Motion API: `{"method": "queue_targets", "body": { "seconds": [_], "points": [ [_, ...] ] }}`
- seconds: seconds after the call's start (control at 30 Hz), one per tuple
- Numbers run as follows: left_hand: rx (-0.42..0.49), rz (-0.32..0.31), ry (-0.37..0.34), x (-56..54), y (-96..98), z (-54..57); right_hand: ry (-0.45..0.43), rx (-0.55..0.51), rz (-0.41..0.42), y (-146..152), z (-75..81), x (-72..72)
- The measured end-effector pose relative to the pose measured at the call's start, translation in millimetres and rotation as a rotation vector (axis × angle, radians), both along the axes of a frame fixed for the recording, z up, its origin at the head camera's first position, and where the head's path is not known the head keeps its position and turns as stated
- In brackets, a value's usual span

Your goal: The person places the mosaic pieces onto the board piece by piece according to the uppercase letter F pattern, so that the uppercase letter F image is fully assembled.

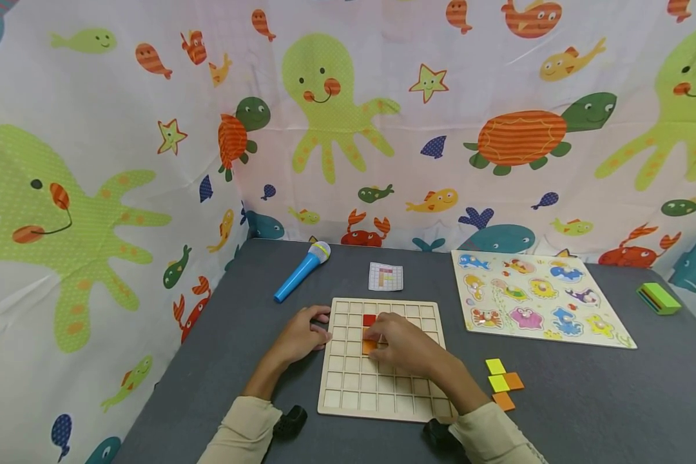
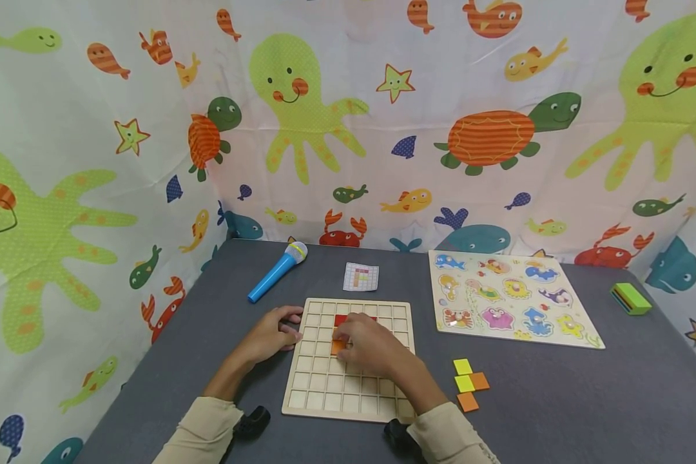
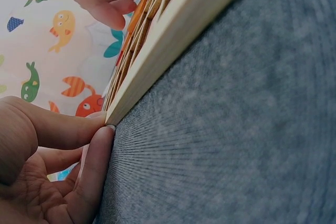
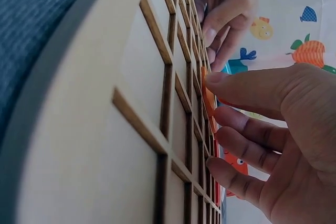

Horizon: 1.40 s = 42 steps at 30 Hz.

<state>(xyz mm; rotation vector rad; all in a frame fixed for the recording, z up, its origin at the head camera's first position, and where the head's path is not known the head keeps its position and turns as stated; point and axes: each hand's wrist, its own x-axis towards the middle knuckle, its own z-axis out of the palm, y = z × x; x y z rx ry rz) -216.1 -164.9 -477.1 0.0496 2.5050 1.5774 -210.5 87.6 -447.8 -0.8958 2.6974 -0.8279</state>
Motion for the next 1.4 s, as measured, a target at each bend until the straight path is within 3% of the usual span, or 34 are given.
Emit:
{"method": "queue_targets", "body": {
  "seconds": [0.3, 0.73, 1.1, 1.4],
  "points": [
    [0.001, -0.004, 0.000, 0.0, 0.6, 1.5, -0.030, -0.039, 0.035, 2, 0.3, 1.5],
    [0.010, -0.005, 0.002, -0.4, -0.4, 0.1, -0.050, -0.061, 0.012, 15, 6.0, 8.0],
    [0.015, -0.010, 0.003, -1.0, -0.8, -1.2, 0.010, -0.024, -0.024, 48, 9.1, 18.1],
    [0.010, -0.008, -0.003, 0.0, 0.2, 0.9, 0.018, -0.066, -0.044, 80, 13.3, 25.1]
  ]
}}
